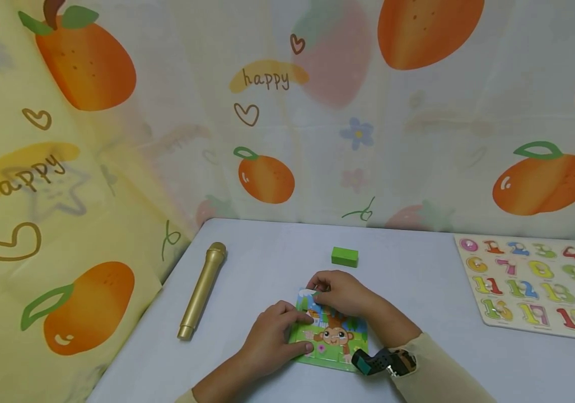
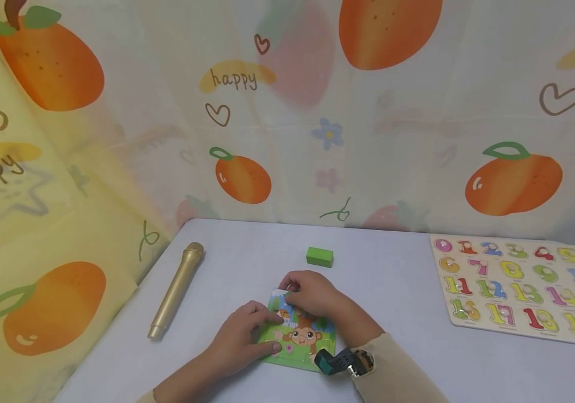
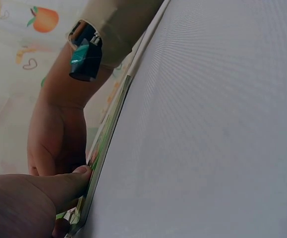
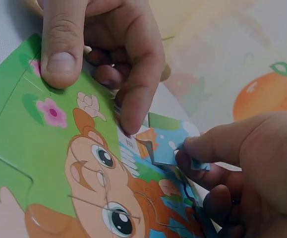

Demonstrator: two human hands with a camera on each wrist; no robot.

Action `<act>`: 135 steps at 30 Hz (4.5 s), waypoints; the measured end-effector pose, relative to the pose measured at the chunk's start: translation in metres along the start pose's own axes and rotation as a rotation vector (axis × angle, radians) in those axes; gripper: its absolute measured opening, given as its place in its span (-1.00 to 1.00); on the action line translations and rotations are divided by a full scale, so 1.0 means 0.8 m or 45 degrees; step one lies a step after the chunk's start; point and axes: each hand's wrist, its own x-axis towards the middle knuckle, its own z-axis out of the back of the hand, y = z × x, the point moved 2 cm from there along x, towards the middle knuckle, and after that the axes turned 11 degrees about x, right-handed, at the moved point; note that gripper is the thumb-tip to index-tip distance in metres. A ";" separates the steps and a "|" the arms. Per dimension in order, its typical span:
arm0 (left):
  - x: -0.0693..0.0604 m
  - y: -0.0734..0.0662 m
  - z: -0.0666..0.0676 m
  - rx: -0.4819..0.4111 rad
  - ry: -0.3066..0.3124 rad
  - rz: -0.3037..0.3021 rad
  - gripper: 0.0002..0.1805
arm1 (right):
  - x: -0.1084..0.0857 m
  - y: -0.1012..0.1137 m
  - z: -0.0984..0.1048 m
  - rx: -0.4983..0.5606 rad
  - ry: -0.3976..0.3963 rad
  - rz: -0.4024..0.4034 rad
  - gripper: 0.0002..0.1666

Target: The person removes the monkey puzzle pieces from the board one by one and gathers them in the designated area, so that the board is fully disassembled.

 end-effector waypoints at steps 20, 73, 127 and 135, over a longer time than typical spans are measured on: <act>0.002 0.001 -0.001 0.048 0.016 -0.005 -0.53 | -0.018 0.010 0.050 0.111 0.049 -0.058 -0.82; -0.001 0.003 -0.006 0.085 0.012 -0.022 -0.54 | -0.089 -0.058 0.116 -0.337 -0.255 -0.111 -0.95; 0.002 -0.022 -0.019 0.100 -0.140 -0.186 -0.57 | -0.032 -0.012 0.041 -0.239 0.013 0.206 -0.64; 0.004 -0.021 -0.023 0.119 -0.150 -0.211 -0.55 | -0.027 -0.013 0.029 -0.344 0.066 0.190 -0.63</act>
